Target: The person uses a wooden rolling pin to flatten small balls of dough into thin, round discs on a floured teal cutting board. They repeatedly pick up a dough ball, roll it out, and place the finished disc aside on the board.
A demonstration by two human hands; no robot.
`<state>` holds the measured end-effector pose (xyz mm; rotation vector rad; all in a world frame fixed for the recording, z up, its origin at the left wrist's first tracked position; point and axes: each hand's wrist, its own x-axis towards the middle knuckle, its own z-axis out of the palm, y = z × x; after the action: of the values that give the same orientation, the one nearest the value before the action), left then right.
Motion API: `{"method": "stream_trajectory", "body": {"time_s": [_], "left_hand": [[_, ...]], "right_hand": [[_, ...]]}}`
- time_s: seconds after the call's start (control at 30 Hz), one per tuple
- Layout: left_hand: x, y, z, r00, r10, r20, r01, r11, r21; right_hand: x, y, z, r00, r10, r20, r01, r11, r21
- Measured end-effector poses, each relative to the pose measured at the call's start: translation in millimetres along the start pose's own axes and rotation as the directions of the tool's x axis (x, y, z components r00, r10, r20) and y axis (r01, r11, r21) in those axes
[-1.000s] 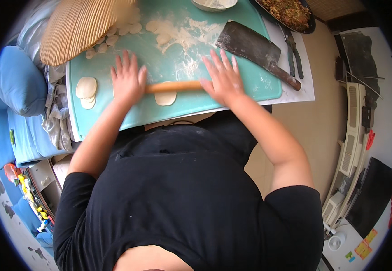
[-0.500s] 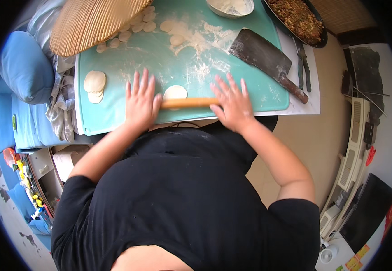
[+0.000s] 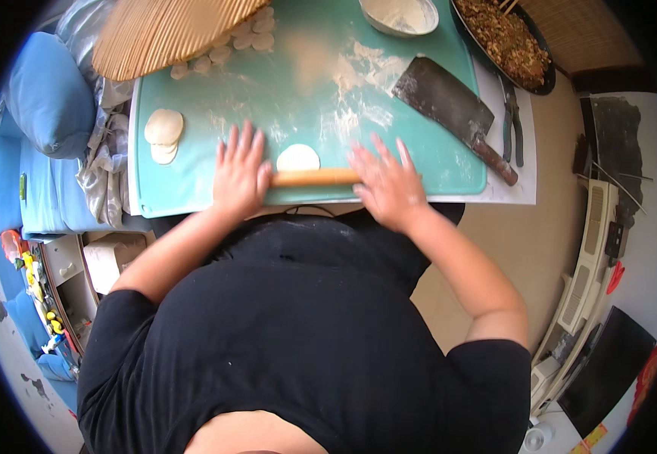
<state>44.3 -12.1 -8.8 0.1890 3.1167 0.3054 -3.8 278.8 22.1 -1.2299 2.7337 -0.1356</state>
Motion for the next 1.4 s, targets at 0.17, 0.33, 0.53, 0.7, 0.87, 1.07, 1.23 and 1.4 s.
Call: {"method": "stream_trajectory", "body": {"time_s": [0.17, 0.33, 0.53, 0.7, 0.87, 1.07, 1.23, 1.4], "left_hand": [[96.7, -15.6, -4.4, 0.952, -0.225, -0.206, 0.225, 0.974, -0.024], [9.0, 6.4, -5.8, 0.994, 0.102, -0.048, -0.097, 0.992, 0.082], [74.7, -13.3, 1.0, 0.959, -0.12, -0.255, 0.126, 0.992, 0.007], [30.2, 7.1, -3.7, 0.985, -0.035, -0.167, 0.045, 0.997, 0.055], [25.7, 1.7, -5.8, 0.988, -0.118, -0.104, 0.122, 0.992, 0.037], [80.4, -7.6, 5.0, 0.961, -0.101, -0.258, 0.115, 0.993, 0.037], [-2.2, -4.9, 1.7, 0.998, 0.007, -0.068, -0.002, 0.997, 0.072], [86.4, -19.0, 0.2, 0.957, -0.22, -0.188, 0.232, 0.972, 0.039]], "right_hand": [[59.6, 41.0, 7.1, 0.947, 0.185, -0.263, -0.185, 0.982, 0.026], [-6.3, 4.4, 13.1, 0.996, 0.085, -0.039, -0.084, 0.996, 0.035], [47.0, 19.0, -2.2, 0.986, 0.121, -0.117, -0.123, 0.992, -0.008], [4.2, 15.9, 16.8, 0.987, 0.131, -0.09, -0.13, 0.991, 0.019], [19.7, 0.4, -5.6, 0.999, -0.02, -0.05, 0.021, 0.999, 0.027], [28.1, 28.2, 20.1, 0.96, 0.211, -0.185, -0.206, 0.977, 0.047], [-4.8, -13.7, 1.9, 1.0, -0.001, -0.017, 0.002, 0.999, 0.04], [62.9, 30.1, 3.8, 0.977, 0.131, -0.169, -0.139, 0.99, -0.037]]}}
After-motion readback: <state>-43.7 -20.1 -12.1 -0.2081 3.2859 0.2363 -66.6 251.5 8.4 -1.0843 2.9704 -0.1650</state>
